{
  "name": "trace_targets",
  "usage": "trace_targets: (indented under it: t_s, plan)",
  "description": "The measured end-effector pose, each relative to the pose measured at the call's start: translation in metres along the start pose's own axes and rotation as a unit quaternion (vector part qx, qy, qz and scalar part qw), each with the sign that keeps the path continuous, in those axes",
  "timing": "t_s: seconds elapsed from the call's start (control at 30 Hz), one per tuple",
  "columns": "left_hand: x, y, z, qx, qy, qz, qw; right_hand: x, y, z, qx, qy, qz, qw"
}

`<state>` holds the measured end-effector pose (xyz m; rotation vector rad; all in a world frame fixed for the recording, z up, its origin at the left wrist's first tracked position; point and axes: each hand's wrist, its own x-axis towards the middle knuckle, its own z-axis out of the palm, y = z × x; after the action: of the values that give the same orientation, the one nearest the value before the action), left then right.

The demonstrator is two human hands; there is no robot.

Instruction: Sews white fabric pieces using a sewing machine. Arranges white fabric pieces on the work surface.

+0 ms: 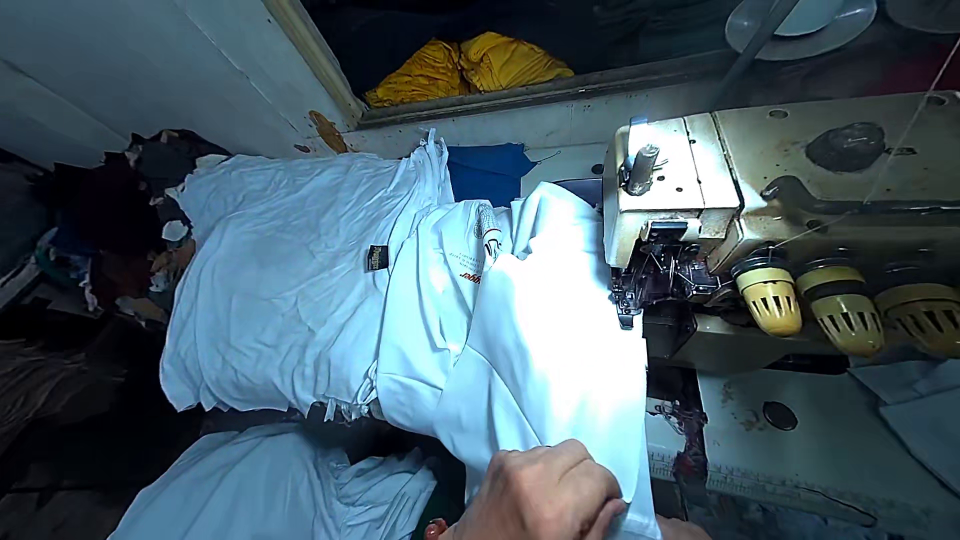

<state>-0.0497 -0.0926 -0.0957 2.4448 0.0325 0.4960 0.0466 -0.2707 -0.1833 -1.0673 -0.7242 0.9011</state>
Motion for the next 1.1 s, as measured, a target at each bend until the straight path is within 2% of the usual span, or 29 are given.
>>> trace_targets:
  t_s: [0.17, 0.3, 0.4, 0.73, 0.83, 1.0, 1.1]
  plan:
    - [0.035, -0.015, 0.014, 0.062, 0.044, 0.053, 0.996, 0.018, -0.015, -0.004, 0.024, 0.07, 0.01, 0.997]
    - [0.055, -0.023, 0.013, 0.098, 0.072, -0.005, 0.993, 0.046, -0.032, 0.0, 0.028, 0.125, -0.002, 0.992]
    - [0.063, -0.022, 0.011, 0.122, 0.097, -0.006, 0.988, 0.061, -0.037, 0.003, 0.044, 0.142, -0.019, 0.989]
    - [0.072, -0.019, 0.013, 0.169, 0.094, 0.018, 0.981, 0.071, -0.032, 0.019, 0.071, 0.158, -0.037, 0.984]
    - [0.087, -0.018, 0.017, 0.211, 0.106, 0.009, 0.972, 0.079, -0.032, 0.023, 0.08, 0.147, -0.054, 0.984]
    - [0.109, -0.013, 0.021, 0.29, 0.107, 0.004, 0.951, 0.091, -0.034, 0.027, 0.087, 0.181, -0.036, 0.979]
    - [0.101, -0.011, 0.017, 0.262, 0.085, 0.014, 0.961, 0.093, -0.03, 0.026, 0.075, 0.189, -0.052, 0.978]
